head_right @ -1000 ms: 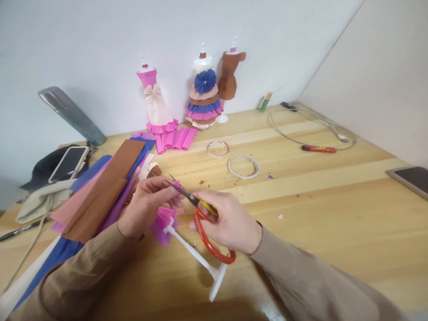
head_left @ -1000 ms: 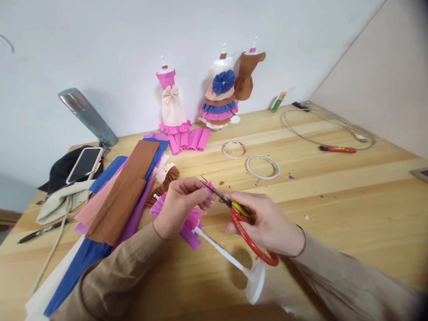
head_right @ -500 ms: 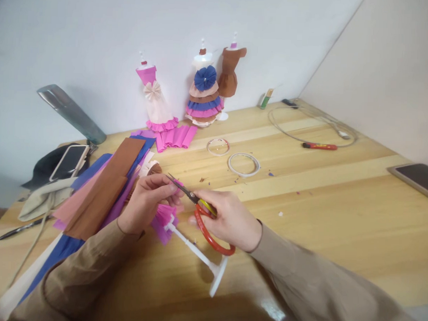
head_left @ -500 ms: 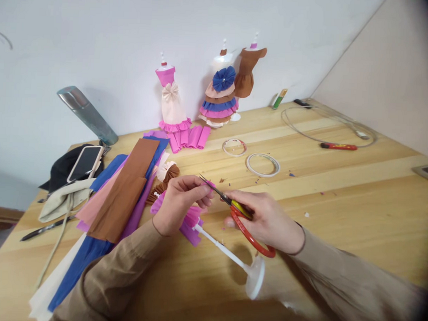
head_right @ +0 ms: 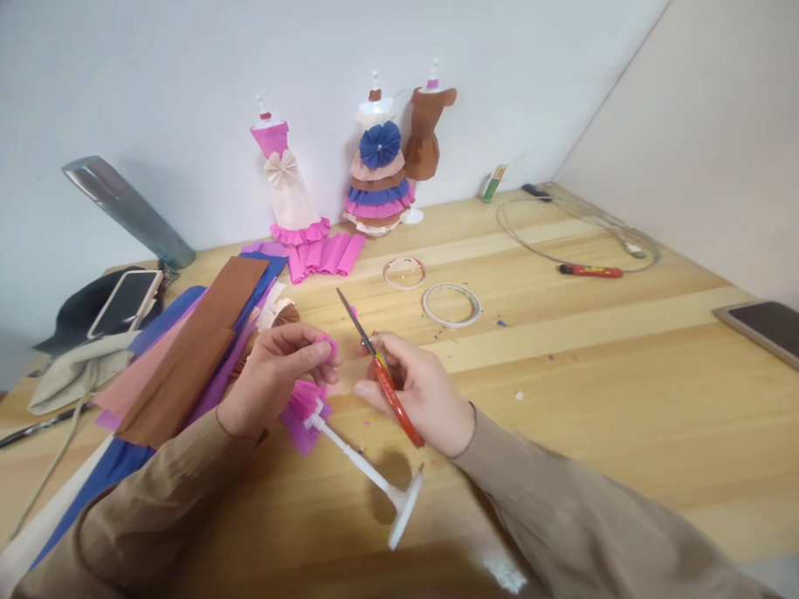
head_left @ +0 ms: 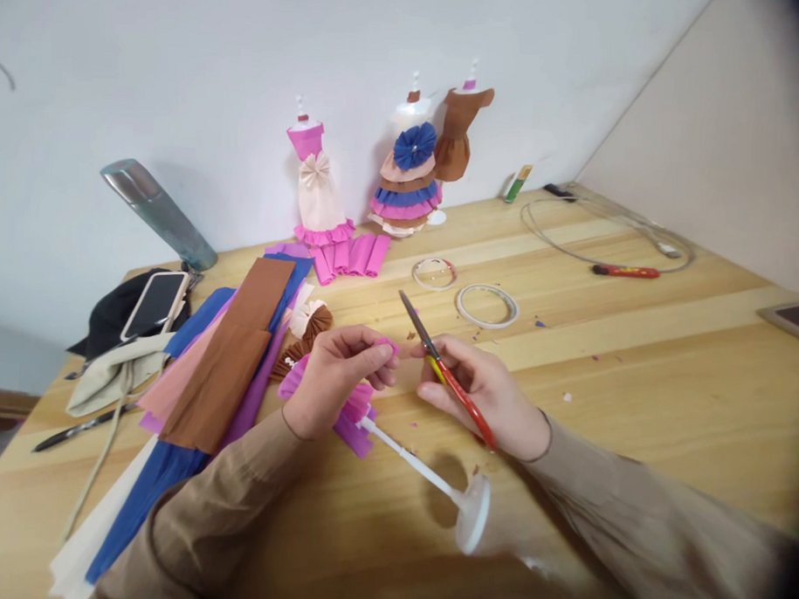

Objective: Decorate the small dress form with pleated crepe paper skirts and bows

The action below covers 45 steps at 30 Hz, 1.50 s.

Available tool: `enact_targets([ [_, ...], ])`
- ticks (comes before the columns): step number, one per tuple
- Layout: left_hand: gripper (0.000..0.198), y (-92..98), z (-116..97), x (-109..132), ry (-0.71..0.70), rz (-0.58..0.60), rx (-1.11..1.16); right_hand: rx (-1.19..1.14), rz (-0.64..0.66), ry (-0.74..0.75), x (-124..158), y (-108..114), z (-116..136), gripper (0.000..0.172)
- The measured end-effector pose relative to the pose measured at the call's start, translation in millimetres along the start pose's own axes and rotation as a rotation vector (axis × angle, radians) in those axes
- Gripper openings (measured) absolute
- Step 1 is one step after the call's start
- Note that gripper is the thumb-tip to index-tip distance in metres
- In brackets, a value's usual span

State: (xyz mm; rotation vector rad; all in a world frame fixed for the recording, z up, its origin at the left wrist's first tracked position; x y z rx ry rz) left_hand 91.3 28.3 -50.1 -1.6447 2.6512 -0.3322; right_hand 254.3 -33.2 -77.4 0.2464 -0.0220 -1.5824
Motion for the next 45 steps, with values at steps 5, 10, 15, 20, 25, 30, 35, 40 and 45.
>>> enact_targets([
  [5, 0.019, -7.0, 0.8, 4.9, 0.02, 0.047, -0.159, -0.115, -0.176, 0.094, 0.8, -0.7, 9.7, 0.041],
  [10, 0.016, -12.9, 3.9, 10.8, -0.026, 0.086, -0.292, -0.091, -0.158, 0.102, 1.6, -5.6, 13.0, 0.039],
  [15, 0.015, -15.7, 2.7, 12.1, -0.035, 0.098, -0.314, -0.06, -0.161, 0.107, 3.0, -5.9, 12.4, 0.031],
  [20, 0.017, -15.7, -0.5, 12.1, -0.084, 0.1, -0.425, -0.062, -0.198, 0.121, 4.1, -1.6, 12.7, 0.034],
  [25, 0.022, -18.5, -5.8, 17.1, -0.267, 0.118, -0.743, 0.025, -0.238, 0.181, 7.8, -2.3, 14.3, 0.036],
  [30, 0.025, -20.7, -5.6, 19.0, -0.292, 0.14, -0.794, 0.12, -0.262, 0.27, 10.7, -5.5, 16.3, 0.023],
  [35, 0.013, -18.0, 0.7, 17.3, -0.19, 0.144, -0.686, 0.035, -0.281, 0.214, 9.2, -5.6, 13.0, 0.029],
  [40, 0.04, -15.0, 12.6, 14.2, 0.002, 0.08, -0.458, -0.138, -0.377, 0.197, 7.0, -4.7, 15.3, 0.032],
  [45, 0.026, -20.2, 15.3, 13.8, 0.103, 0.089, -0.21, -0.222, -0.364, 0.157, 7.3, -9.4, 12.9, 0.035],
])
Point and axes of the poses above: each hand's wrist, its own x-axis away from the middle knuckle, its own y-axis out of the back of the hand, z = x × y, the point moved 3 cm from there along -x, towards the middle knuckle, and after that the axes turned 4 degrees about -z, right-handed, at the moved point
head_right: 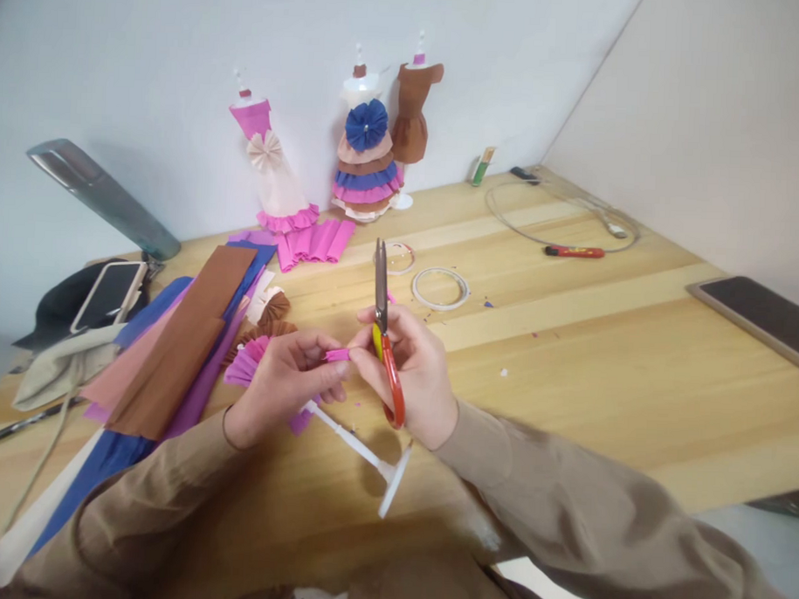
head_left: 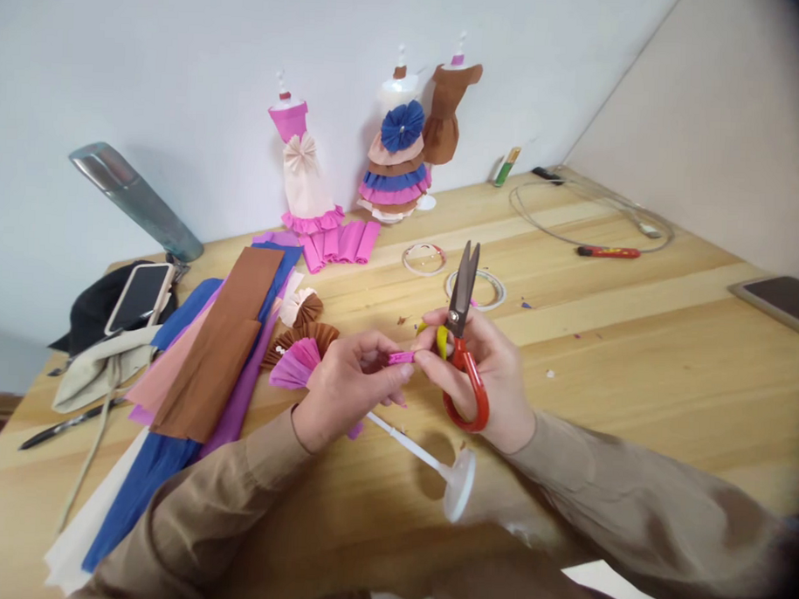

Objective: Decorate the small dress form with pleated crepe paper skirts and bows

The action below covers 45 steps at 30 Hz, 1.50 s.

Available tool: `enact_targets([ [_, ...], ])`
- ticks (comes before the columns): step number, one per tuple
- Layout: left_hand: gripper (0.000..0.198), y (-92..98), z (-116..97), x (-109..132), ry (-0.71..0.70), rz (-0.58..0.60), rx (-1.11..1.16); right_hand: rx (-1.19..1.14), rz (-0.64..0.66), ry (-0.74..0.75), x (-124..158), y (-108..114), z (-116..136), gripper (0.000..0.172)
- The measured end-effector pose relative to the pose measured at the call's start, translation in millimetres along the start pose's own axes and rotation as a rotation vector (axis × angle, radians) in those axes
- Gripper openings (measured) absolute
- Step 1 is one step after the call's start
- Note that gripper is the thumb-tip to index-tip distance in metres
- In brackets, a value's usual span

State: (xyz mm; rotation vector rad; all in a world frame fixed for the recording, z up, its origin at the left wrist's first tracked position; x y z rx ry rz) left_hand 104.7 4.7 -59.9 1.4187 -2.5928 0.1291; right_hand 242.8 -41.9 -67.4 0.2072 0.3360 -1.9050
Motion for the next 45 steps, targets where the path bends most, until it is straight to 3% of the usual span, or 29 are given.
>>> enact_targets([
  [5, 0.017, 2.0, -4.9, 1.5, -0.018, -0.054, 0.008, 0.006, 0.029, -0.029, -0.4, 0.3, -4.0, 0.036],
  [14, 0.013, 4.7, -9.3, 4.1, -0.19, -0.038, -0.352, 0.111, 0.15, -0.026, 0.8, 4.5, -1.1, 0.042],
  [18, 0.013, 4.2, -12.4, 6.0, -0.223, -0.036, -0.481, 0.174, 0.132, -0.01, 2.6, 2.9, -1.8, 0.039],
  [21, 0.011, 3.8, -8.6, 5.1, -0.148, -0.015, -0.352, 0.13, 0.081, -0.016, 0.6, 2.6, -0.1, 0.038],
  [25, 0.033, 0.1, 0.4, 3.5, -0.018, 0.044, -0.102, 0.021, 0.006, -0.003, -1.5, 2.7, 1.2, 0.04],
  [29, 0.026, -2.6, 1.7, 2.6, 0.018, 0.013, 0.083, -0.051, 0.035, -0.032, -0.4, 0.3, -2.2, 0.042],
  [33, 0.021, -2.7, -2.3, 2.7, 0.032, 0.0, 0.083, -0.11, 0.095, -0.062, -0.6, -1.4, -2.0, 0.041],
  [38, 0.015, -0.7, -2.5, 3.8, 0.072, -0.025, -0.091, -0.054, 0.133, -0.074, -1.6, -1.7, 2.3, 0.038],
  [45, 0.023, -4.9, -3.2, 4.1, 0.082, 0.065, 0.017, -0.064, 0.042, -0.116, -3.7, 1.5, -0.3, 0.041],
])
Point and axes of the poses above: each hand's wrist, its own x-axis away from the middle knuckle, its own y-axis out of the back of the hand, z = x × y, the point moved 3 cm from there along -x, towards the middle knuckle, and after that the axes turned 4 degrees about -z, right-handed, at the moved point
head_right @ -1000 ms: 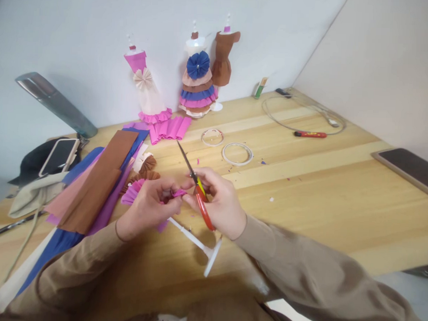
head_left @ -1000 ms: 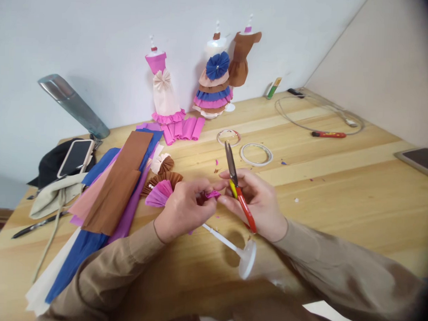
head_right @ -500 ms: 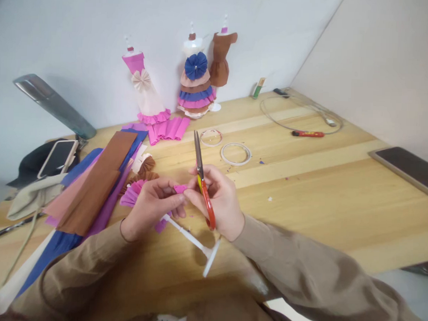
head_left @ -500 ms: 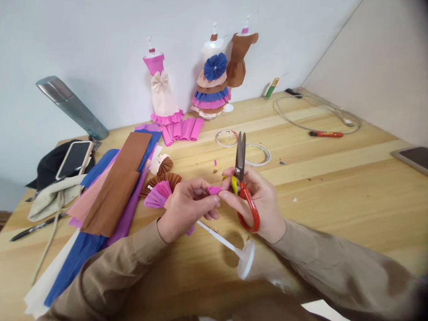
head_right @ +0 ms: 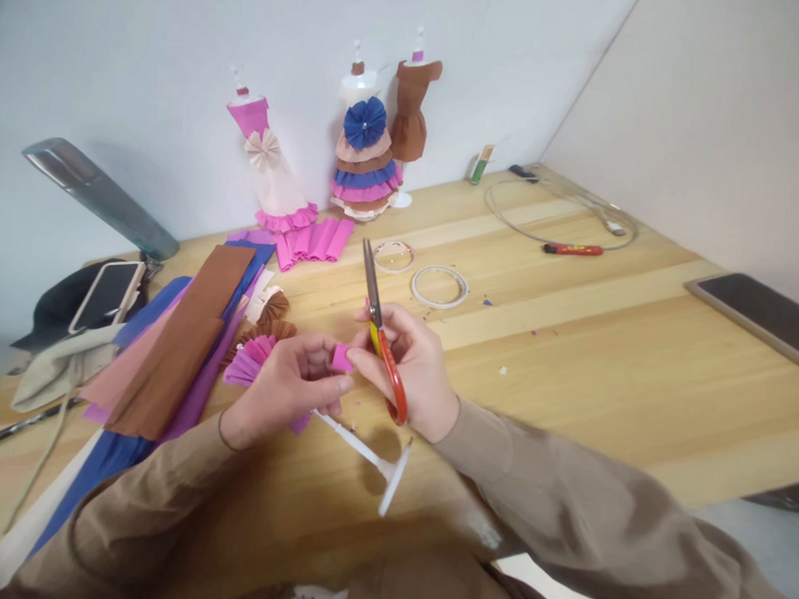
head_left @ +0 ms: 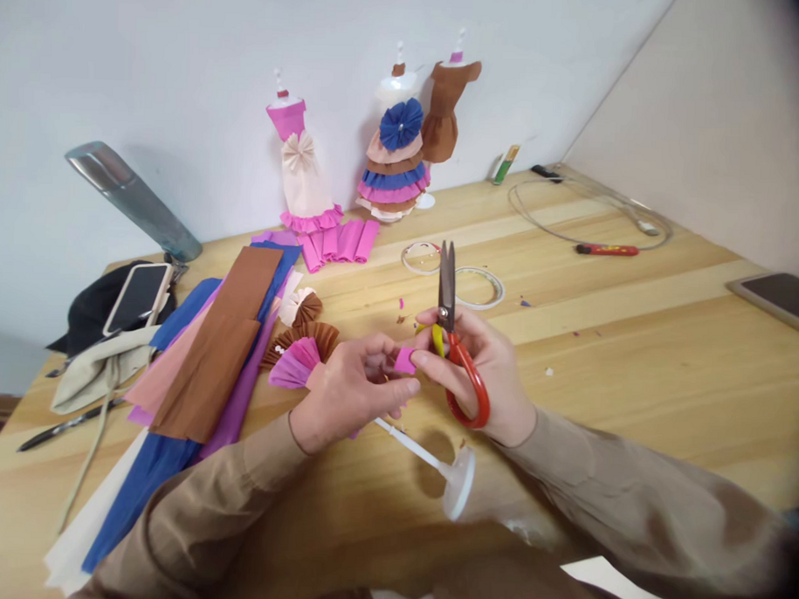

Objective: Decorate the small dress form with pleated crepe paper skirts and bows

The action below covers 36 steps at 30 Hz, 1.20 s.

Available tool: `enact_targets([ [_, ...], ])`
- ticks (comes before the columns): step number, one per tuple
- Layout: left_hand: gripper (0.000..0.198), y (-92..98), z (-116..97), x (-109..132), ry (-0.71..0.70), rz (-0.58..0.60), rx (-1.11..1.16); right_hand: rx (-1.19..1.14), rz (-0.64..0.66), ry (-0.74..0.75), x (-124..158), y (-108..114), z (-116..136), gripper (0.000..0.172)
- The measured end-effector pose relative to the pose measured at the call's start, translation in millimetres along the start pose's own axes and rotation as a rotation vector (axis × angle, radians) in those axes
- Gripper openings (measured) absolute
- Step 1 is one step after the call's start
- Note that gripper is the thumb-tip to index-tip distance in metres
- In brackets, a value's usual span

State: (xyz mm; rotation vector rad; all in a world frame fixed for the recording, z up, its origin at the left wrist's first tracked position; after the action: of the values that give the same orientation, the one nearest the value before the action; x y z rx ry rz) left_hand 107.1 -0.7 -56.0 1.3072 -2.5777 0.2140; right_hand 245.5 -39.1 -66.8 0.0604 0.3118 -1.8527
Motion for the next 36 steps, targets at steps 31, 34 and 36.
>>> enact_targets([
  [31, 0.014, 27.9, -15.6, -2.2, -0.147, -0.14, 0.03, 0.809, 0.674, 0.243, -20.0, 17.1, 18.9, 0.041],
  [34, 0.011, 31.6, -18.8, -2.1, -0.167, -0.151, 0.014, 0.8, 0.706, 0.238, -25.5, 13.4, 21.1, 0.039],
  [36, 0.009, 34.0, -20.6, -2.3, -0.181, -0.163, 0.004, 0.785, 0.711, 0.236, -29.2, 11.4, 23.4, 0.039],
])
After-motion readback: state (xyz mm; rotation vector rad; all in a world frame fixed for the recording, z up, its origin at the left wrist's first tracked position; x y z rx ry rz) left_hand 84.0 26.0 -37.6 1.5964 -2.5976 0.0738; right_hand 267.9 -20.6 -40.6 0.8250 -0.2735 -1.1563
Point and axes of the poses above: each hand's wrist, its own x-axis away from the middle knuckle, its own y-axis out of the back of the hand, z = x × y, the point moved 3 cm from there along -x, towards the middle knuckle, and after that the axes turned 4 degrees about -z, right-handed, at the moved point
